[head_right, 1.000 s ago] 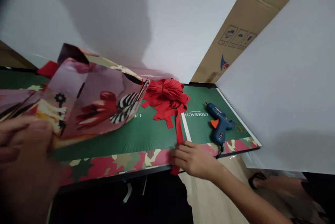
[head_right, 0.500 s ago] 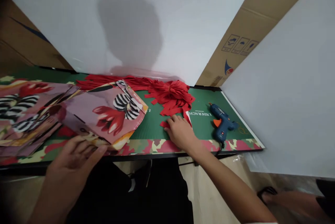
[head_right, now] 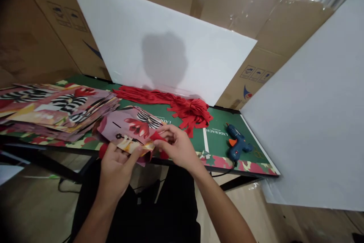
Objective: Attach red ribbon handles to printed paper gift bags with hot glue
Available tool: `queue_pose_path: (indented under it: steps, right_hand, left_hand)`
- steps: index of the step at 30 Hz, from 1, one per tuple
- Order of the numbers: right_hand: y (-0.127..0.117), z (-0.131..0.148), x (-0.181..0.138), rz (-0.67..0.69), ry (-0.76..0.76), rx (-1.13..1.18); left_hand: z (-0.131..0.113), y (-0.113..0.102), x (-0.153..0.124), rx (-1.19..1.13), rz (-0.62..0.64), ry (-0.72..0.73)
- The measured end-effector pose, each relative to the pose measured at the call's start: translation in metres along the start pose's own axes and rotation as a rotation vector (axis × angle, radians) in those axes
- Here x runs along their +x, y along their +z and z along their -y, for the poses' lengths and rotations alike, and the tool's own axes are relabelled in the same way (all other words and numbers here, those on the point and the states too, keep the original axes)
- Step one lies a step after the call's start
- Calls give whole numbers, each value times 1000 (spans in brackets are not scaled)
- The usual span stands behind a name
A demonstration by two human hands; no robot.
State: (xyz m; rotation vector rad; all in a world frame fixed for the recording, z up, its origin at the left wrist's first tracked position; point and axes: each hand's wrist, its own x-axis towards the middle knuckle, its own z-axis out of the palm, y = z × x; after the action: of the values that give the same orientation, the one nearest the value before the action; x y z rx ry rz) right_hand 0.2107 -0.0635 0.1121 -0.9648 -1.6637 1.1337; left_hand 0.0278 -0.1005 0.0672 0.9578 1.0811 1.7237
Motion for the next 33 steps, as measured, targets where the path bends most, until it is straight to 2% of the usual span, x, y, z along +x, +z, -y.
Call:
queue_pose_path:
  steps: [2,5,12,15,22,27,33]
  right_hand:
    - [14,17,-5,12,-14,-17]
    - [25,31,-8,-4,-36,-218]
    - [33,32,-17,-76,-160,-471]
    - [35,34,-22,-98,-173,-502]
    - [36,37,-20,33,-277,-531]
    - [39,37,-21,31,-283,-594]
    - [42,41,-23,23,-270,-694]
  left_hand:
    - [0,2,-6,-21,-24,2]
    - [-1,3,-12,-34,-34,18]
    - [0,5,-18,-47,-80,16]
    - [-3,7,-20,-36,-79,20]
    - [-7,6,-24,148,-105,114]
    - [-5,2,-26,298,-95,134]
    - [-9,2,-28,366,-72,175]
